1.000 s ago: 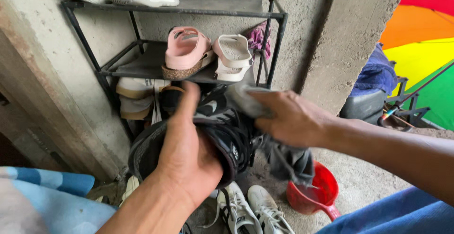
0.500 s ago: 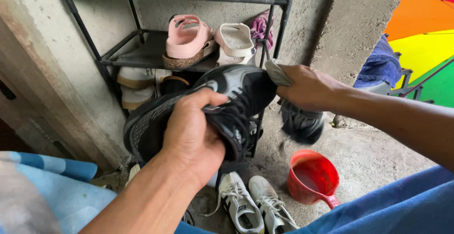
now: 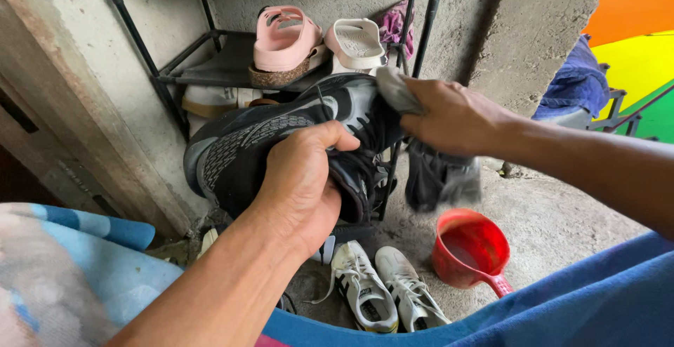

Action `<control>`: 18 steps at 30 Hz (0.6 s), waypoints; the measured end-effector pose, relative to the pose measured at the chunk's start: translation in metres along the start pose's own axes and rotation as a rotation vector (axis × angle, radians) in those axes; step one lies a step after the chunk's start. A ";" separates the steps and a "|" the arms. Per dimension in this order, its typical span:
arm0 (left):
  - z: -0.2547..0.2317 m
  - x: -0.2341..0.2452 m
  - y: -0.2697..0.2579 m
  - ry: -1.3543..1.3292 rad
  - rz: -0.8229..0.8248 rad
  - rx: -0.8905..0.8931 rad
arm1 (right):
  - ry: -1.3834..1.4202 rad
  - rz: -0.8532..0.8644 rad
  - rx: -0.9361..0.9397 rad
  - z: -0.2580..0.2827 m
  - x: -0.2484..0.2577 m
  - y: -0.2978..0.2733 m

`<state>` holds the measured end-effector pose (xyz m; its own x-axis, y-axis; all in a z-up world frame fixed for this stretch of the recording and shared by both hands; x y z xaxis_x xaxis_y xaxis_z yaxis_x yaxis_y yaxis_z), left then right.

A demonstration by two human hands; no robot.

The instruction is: The person wipes a black and grey sneaker with a grey cloth, focusing on the upper mesh and side panels. They rotate the shoe to clean different areas and place it on a metal shoe rack after finishing.

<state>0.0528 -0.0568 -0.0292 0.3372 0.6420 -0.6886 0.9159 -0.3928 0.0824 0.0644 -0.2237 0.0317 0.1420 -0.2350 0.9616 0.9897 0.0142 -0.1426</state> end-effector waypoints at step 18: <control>0.054 0.035 -0.013 0.541 -0.194 0.203 | -0.083 0.008 0.192 0.006 -0.034 -0.004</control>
<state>0.0415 -0.0649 -0.0938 0.2798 0.9371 -0.2089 0.9299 -0.3186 -0.1840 0.0559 -0.2093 0.0006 0.1432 -0.1534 0.9777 0.9731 0.2022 -0.1108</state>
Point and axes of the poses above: each hand's wrist, its own y-axis towards the middle knuckle, its own x-axis out of the back of the hand, z = x × y, the point moved 7 cm from there along y, towards the middle knuckle, and after that the axes turned 11 degrees about z, right-handed, at the moved point
